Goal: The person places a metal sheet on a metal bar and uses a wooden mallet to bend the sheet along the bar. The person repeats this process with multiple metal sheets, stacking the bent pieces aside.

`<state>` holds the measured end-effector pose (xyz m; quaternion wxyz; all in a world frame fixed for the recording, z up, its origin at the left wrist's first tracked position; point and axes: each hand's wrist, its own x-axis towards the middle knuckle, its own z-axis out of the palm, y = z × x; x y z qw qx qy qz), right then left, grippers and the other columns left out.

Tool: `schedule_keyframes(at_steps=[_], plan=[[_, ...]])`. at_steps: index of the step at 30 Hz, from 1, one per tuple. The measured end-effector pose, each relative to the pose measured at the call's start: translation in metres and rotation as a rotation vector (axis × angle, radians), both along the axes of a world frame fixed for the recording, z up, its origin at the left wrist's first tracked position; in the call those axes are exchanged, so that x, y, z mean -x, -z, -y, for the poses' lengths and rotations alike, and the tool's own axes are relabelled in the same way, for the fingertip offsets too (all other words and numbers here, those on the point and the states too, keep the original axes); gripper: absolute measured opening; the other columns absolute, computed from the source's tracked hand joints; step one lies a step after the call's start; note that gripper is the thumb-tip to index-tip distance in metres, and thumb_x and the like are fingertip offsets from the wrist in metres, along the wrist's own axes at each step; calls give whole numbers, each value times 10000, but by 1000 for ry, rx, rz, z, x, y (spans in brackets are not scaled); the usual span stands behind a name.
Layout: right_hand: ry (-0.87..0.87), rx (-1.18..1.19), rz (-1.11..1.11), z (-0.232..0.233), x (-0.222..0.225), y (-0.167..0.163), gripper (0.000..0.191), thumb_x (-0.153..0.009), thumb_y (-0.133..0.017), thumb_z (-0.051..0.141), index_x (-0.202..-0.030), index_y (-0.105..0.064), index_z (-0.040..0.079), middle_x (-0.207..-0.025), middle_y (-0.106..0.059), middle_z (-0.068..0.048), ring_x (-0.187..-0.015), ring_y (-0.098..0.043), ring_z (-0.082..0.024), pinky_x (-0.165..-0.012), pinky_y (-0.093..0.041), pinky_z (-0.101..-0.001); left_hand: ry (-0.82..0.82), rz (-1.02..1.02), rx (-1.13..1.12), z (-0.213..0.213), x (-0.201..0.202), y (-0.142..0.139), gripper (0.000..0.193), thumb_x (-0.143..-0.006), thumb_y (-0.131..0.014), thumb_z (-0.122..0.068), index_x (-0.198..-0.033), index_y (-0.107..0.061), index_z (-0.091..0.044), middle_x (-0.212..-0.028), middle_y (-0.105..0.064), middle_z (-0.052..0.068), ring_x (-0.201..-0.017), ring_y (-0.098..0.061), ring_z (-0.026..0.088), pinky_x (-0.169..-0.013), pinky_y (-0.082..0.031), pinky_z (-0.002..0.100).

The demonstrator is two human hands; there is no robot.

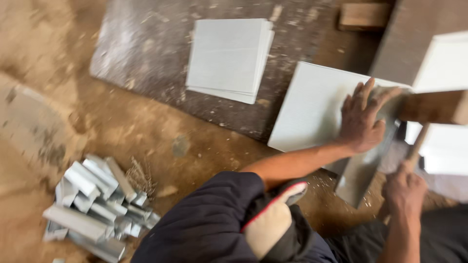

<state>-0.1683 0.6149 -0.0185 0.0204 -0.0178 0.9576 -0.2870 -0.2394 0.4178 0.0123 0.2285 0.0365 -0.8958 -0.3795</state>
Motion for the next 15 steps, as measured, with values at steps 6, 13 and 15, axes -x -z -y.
schedule_keyframes(at_steps=[6,13,15], plan=[[435,658,326,32,-34,-69,558,-1217,-416,389,-870,-550,-27,-700,-539,-79,-573,-509,-163,-496,-390,-319,-8,504,-19,13,28,-17,948,-642,-724,-157,-1471,-280,-40,-1594,-279,243,-1538,-172,436,-1240,-106,656],[514,720,422,45,-76,-94,507,-1183,-428,354,-846,-544,-6,-699,-552,-55,-563,-489,-132,-487,-378,-291,21,570,9,19,26,-41,795,-659,-724,-152,-1359,-373,-15,-1467,-401,225,-1485,-266,447,-1217,-117,716],[619,812,310,46,-79,-95,493,-1174,-431,344,-839,-542,0,-699,-555,-49,-560,-484,-123,-485,-374,-283,0,542,4,22,28,-39,776,-669,-724,-164,-1347,-378,-13,-1462,-407,230,-1482,-271,458,-1204,-126,734]])
